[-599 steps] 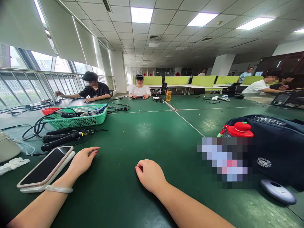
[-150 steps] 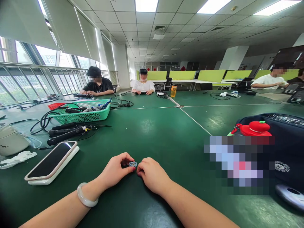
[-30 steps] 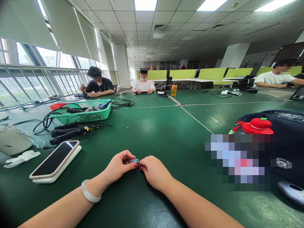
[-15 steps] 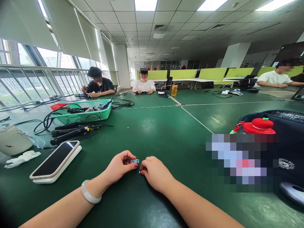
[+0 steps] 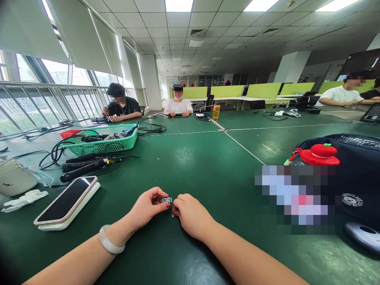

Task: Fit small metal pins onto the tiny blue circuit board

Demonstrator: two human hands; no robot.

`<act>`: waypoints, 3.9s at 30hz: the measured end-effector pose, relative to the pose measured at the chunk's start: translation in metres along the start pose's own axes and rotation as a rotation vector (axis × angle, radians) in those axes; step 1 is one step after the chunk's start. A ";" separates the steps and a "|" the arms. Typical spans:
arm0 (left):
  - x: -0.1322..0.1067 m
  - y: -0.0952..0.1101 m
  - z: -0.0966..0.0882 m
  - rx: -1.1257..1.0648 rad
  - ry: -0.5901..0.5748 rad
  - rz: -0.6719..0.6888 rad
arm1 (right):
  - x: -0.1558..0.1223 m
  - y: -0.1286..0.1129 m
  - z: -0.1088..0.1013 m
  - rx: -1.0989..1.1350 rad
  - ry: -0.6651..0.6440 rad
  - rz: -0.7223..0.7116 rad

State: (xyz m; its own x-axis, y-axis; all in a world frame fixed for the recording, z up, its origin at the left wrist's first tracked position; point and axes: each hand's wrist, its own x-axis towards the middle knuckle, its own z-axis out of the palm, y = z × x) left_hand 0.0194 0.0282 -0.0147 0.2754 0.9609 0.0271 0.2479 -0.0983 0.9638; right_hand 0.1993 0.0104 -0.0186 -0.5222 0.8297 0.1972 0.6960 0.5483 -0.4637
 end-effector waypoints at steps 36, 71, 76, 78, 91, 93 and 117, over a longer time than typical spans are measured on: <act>-0.001 0.002 0.001 -0.041 0.006 -0.025 | 0.003 0.000 -0.006 0.288 0.239 0.076; 0.001 -0.004 0.001 0.024 0.025 -0.030 | 0.001 0.011 -0.020 -0.004 -0.047 0.152; 0.001 -0.004 0.001 0.049 0.013 -0.017 | -0.001 0.013 -0.014 -0.091 -0.021 0.079; 0.000 -0.003 0.000 0.060 -0.003 -0.009 | -0.002 0.013 -0.013 -0.124 -0.020 0.061; -0.001 -0.002 -0.001 0.325 -0.012 0.027 | 0.001 0.009 -0.006 0.019 0.059 0.105; -0.001 -0.001 -0.002 0.331 -0.007 0.021 | 0.001 0.008 -0.007 0.059 0.086 0.105; -0.003 0.010 -0.003 0.131 -0.114 0.084 | 0.001 -0.009 -0.007 -0.029 0.293 -0.126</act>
State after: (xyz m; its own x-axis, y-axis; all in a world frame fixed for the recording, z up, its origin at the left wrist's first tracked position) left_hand 0.0187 0.0254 -0.0048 0.4019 0.9131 0.0690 0.3366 -0.2174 0.9162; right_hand 0.1956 0.0075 -0.0083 -0.4443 0.7476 0.4937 0.6509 0.6480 -0.3956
